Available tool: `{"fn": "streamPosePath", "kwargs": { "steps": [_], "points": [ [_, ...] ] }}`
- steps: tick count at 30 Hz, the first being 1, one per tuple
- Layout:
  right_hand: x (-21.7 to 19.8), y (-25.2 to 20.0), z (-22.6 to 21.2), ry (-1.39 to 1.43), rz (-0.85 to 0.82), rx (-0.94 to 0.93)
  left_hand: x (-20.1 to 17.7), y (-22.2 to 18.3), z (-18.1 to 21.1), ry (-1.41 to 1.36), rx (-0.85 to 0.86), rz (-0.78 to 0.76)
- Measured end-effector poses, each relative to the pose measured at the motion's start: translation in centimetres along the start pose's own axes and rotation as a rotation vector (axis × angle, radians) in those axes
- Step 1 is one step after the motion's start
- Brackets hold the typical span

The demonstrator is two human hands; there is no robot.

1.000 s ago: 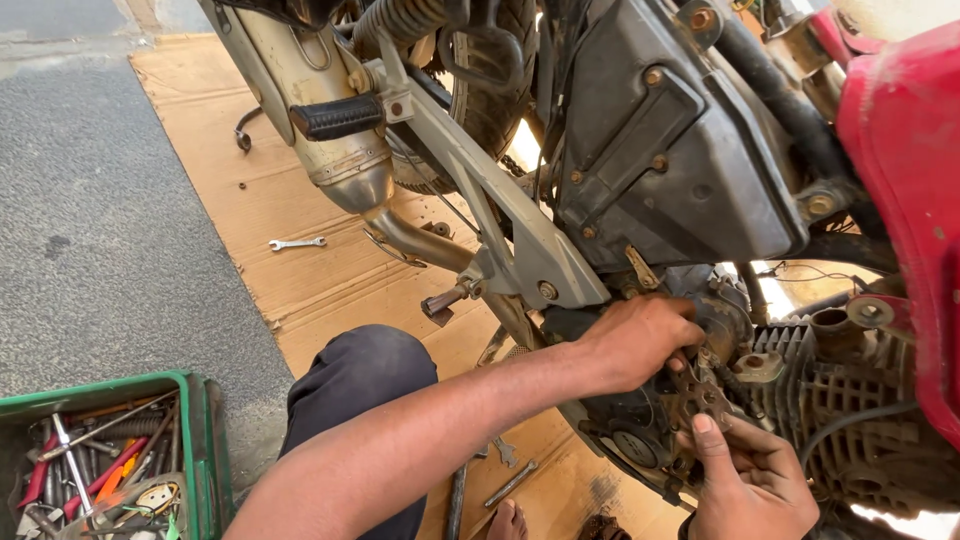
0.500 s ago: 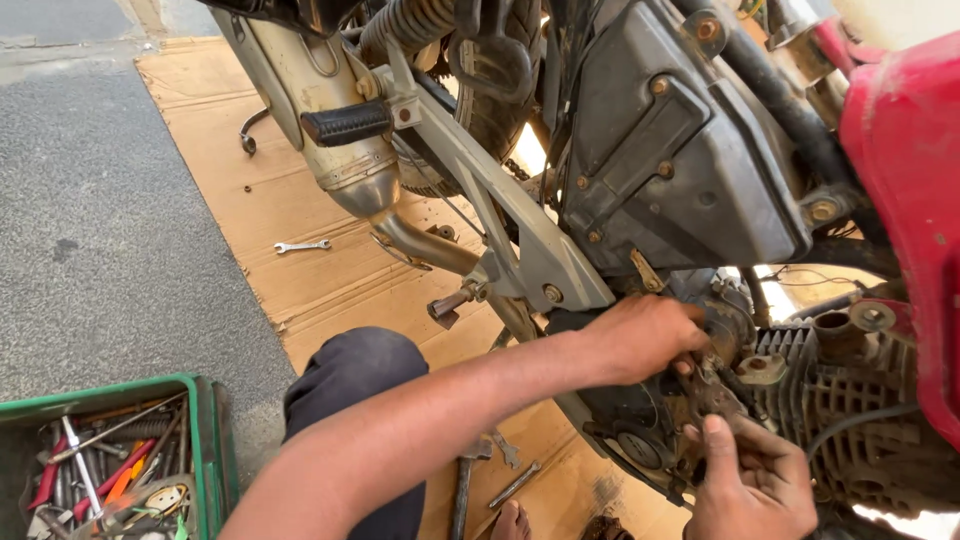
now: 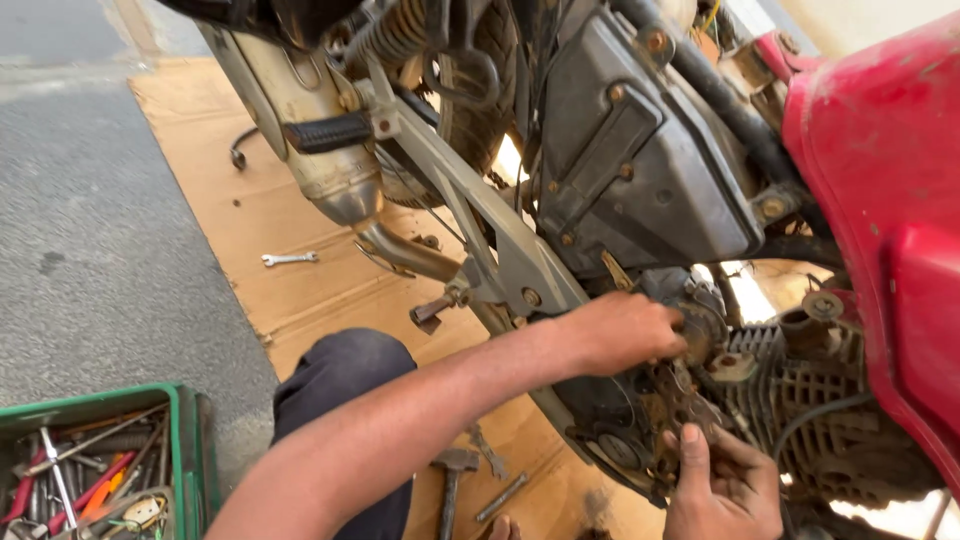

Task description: The person kneels beside a red motorcycle and works on the engine area near the sprocket cover, using a wrench to loosen fasteners and by hand to pull off the engine cover and handle the removed part. A toolbox sits on the cardboard-covered ground nearby.

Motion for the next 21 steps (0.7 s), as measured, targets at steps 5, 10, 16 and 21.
{"fn": "streamPosePath", "kwargs": {
  "steps": [5, 10, 16, 21],
  "points": [
    [0.2, 0.7, -0.2, 0.005, -0.054, -0.066, 0.3, 0.1, 0.2, 0.073, 0.057, 0.015],
    [0.2, 1.0, 0.8, -0.067, -0.102, -0.023, 0.7, -0.3, 0.3, 0.123, 0.079, 0.023],
    [0.3, 0.9, 0.5, -0.126, -0.041, -0.046, 1.1, -0.5, -0.2, 0.142, 0.169, 0.011],
    [0.5, 2.7, 2.6, -0.138, -0.163, 0.091, 0.2, -0.8, -0.1, 0.071, 0.175, 0.024]
  ]
}}
Point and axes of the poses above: each hand's wrist, its own y-axis towards the middle knuckle, its own x-axis out of the palm, z = x × y, the point moved 4 cm from there along y, towards the middle knuckle, and after that the axes turned 12 degrees about -y, right-handed, at the moved point
